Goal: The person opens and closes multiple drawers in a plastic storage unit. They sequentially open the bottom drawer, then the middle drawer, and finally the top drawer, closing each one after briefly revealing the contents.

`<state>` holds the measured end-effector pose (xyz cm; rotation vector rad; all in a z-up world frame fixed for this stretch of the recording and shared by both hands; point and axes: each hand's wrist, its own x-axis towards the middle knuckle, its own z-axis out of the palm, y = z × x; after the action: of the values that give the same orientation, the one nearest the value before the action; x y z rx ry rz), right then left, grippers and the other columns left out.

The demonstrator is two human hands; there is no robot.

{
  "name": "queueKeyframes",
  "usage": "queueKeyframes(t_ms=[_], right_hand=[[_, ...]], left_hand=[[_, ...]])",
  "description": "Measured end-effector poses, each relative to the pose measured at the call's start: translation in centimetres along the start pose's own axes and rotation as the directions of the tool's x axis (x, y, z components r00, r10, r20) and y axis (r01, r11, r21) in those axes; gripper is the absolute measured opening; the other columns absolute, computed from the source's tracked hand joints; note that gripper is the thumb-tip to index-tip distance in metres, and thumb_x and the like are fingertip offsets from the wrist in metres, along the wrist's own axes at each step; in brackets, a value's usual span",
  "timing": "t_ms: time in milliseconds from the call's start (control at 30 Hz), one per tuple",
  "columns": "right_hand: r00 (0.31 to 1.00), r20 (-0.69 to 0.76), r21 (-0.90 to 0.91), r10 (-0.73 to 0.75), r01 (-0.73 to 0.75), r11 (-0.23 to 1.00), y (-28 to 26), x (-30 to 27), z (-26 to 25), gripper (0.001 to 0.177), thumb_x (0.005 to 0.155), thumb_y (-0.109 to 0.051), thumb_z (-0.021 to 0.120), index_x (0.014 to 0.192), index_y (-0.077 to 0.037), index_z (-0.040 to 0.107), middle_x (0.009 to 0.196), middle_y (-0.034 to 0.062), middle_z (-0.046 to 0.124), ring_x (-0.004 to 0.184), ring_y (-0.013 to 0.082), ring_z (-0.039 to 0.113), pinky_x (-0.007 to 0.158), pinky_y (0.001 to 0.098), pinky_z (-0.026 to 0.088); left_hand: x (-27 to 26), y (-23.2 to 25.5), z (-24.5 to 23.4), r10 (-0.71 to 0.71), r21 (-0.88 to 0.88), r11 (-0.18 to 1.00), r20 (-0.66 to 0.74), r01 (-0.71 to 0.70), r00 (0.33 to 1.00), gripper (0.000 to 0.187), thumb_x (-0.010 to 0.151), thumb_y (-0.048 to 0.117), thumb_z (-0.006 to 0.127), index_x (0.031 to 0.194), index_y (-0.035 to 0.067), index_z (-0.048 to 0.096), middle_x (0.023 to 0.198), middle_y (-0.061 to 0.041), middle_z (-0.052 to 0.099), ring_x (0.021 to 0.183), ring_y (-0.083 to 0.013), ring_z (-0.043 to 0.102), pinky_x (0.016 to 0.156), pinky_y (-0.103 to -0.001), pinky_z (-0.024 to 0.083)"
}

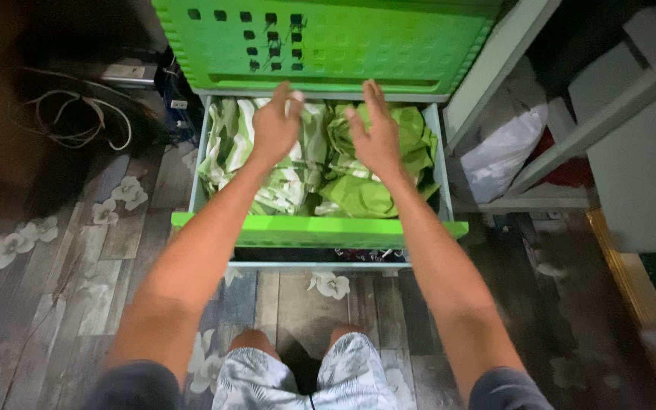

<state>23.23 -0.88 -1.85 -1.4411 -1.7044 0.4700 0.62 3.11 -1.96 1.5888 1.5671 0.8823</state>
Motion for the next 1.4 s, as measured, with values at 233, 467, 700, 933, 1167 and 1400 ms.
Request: queueKeyframes(t_ms=[233,467,700,933,1167,1400], right_hand=[[0.91,0.063,0.919,0.41,0.106,-0.378,5.7,6.4,3.9,0.096,0.099,-0.061,0.048,0.16,0.004,0.013,0.168,0.0264,0.022,0.156,0.0408,0.026,0.126,0.0521,0.028],[0.856,0.145,0.841,0.496,0.157,-0.517,8.1,8.3,5.5,0.102,0.094,-0.068,0.05,0.158,0.006,0.021,0.163,0.0279,0.032,0.15,0.0409,0.035,0.122,0.0527,0.034],[0.886,0.148,0.857,0.439,0.106,-0.504,9.9,9.7,6.2,0.105,0.092,-0.069,0.052,0.159,0.006,0.021,0.165,0.0245,0.029,0.152,0.0396,0.032,0.124,0.0558,0.031],[0.878,0.183,0.874,0.443,0.062,-0.483,8.6,10.4,6.8,0.109,0.092,-0.074,0.05,0.16,0.006,0.021,0.168,0.0235,0.025,0.155,0.0372,0.026,0.126,0.0541,0.025],[0.889,0.22,0.881,0.401,-0.004,-0.474,8.8,10.3,6.7,0.111,0.088,-0.073,0.055,0.16,0.005,0.02,0.166,0.0205,0.028,0.151,0.0344,0.032,0.119,0.0513,0.034],[0.9,0.206,0.932,0.384,-0.06,-0.358,10.6,11.3,7.4,0.085,0.092,-0.061,0.067,0.141,0.005,0.044,0.134,0.0183,0.053,0.111,0.0271,0.055,0.098,0.0409,0.053]], left_hand=[[8.9,-4.8,3.2,-0.166,-0.973,-0.199,-0.084,-0.117,0.983,0.086,0.105,0.057,0.036,0.158,-0.008,0.018,0.168,-0.027,0.02,0.154,-0.0413,0.025,0.127,-0.051,0.025],[11.2,-4.4,5.1,-0.257,-0.932,-0.329,-0.066,-0.151,0.964,0.088,0.102,0.061,0.034,0.156,-0.008,0.027,0.163,-0.028,0.03,0.152,-0.0407,0.032,0.123,-0.053,0.03],[13.3,-4.1,5.1,-0.25,-0.936,-0.341,-0.001,-0.089,0.968,0.096,0.098,0.069,0.034,0.158,-0.004,0.023,0.167,-0.023,0.024,0.155,-0.0383,0.023,0.124,-0.056,0.023],[13.2,-4.1,4.9,-0.254,-0.928,-0.362,0.005,-0.09,0.967,0.105,0.094,0.075,0.034,0.158,-0.007,0.023,0.167,-0.025,0.022,0.155,-0.0395,0.022,0.124,-0.056,0.026],[12.6,-2.5,4.4,-0.307,-0.911,-0.398,0.022,-0.107,0.951,0.111,0.091,0.079,0.038,0.158,-0.007,0.021,0.165,-0.026,0.021,0.153,-0.0429,0.025,0.122,-0.055,0.031],[11.9,-2.9,4.3,-0.265,-0.947,-0.317,0.037,-0.051,0.963,0.112,0.09,0.078,0.041,0.158,-0.009,0.022,0.162,-0.027,0.029,0.15,-0.0389,0.032,0.122,-0.049,0.033]])
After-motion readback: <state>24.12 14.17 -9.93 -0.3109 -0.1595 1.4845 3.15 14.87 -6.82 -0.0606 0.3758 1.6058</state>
